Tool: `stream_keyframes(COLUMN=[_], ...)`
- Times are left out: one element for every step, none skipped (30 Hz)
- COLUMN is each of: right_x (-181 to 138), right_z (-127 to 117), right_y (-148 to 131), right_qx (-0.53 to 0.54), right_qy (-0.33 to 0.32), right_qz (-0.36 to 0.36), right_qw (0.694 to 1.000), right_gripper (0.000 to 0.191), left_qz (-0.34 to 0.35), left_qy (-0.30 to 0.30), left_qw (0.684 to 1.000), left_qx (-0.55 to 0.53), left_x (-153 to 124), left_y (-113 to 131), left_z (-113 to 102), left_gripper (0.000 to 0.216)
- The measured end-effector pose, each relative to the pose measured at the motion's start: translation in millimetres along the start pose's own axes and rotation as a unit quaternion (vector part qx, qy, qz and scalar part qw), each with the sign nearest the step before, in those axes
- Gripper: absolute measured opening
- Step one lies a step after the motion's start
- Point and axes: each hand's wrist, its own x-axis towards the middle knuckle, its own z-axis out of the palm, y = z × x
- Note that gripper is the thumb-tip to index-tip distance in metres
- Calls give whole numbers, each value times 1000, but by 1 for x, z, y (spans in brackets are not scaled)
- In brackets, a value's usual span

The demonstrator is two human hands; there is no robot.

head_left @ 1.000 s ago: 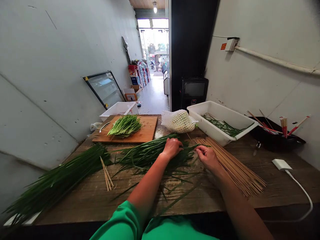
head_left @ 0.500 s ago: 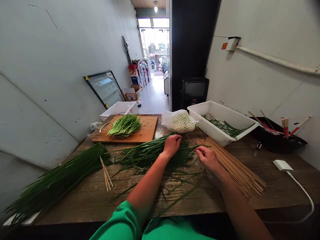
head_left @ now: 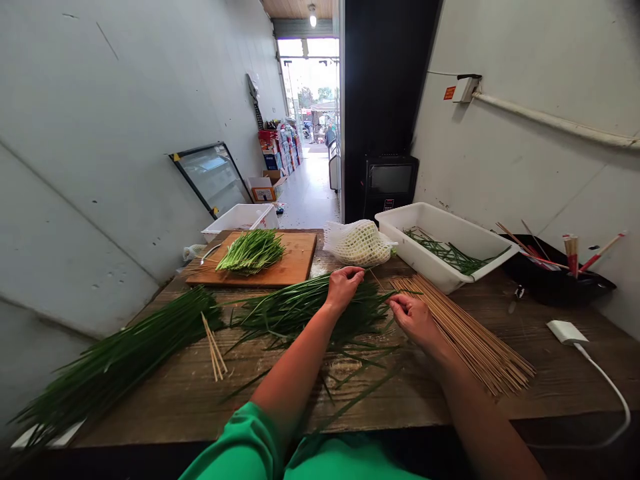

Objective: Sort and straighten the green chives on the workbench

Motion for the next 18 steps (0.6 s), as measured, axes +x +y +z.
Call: stream_keyframes(right_x=[0, 0, -1, -1, -1, -1, -1, -1, -1, -1, -1, -1, -1, -1, 0, 0, 0, 0], right_z=[0, 0, 0, 0, 0, 0, 0, 0, 0, 0, 0, 1, 1, 2, 3, 3, 4, 4], right_y=[0, 0, 1, 1, 0, 0, 0, 0, 0, 1, 2, 3, 4, 5, 6, 7, 8, 8], right_qx=[2, 4, 6, 5, 3, -1, -6, -9, -13, -15, -15, -14, -12, -8, -5, -1, 2, 4], right_qy=[-4, -7, -10, -11, -10, -8, -4, -1, 1, 1, 0, -2, -4, -4, -4, -4, -4, -4], right_qz=[1, 2, 3, 2, 1, 0, -1, -2, -2, -2, -2, -2, -2, -2, -1, -1, 0, 1], right_qw=[1000, 1000, 1000, 1000, 1000, 1000, 1000, 1000, 1000, 1000, 1000, 1000, 1000, 1000, 1000, 1000, 1000, 1000], right_gripper=[32, 32, 33, 33, 33, 33, 32, 32, 31, 31, 31, 32, 32, 33, 33, 33, 33, 33], left_qz=[-3, -4, -3, -1, 1, 2, 3, 3, 3, 4, 4, 4, 5, 5, 6, 7, 6, 6], left_qy=[5, 10, 13, 14, 14, 13, 11, 10, 10, 9, 8, 6, 4, 3, 2, 2, 2, 2], left_qw=[1000, 1000, 1000, 1000, 1000, 1000, 1000, 1000, 1000, 1000, 1000, 1000, 999, 1000, 1000, 1000, 1000, 1000], left_qx=[-2, -4, -5, -7, -9, -11, -14, -17, -20, -24, -28, -31, -31, -30, -26, -22, -16, -11], left_x=[0, 0, 0, 0, 0, 0, 0, 0, 0, 0, 0, 0, 0, 0, 0, 0, 0, -1], left_y=[0, 0, 0, -1, -1, -1, -2, -2, -2, -2, -2, -2, -2, -2, -2, -2, -2, -1], left_z=[0, 1, 1, 1, 2, 2, 2, 2, 3, 3, 3, 3, 3, 3, 2, 2, 2, 1], left_gripper=[22, 22, 21, 21, 21, 20, 20, 20, 20, 20, 21, 22, 22, 22, 22, 22, 22, 22])
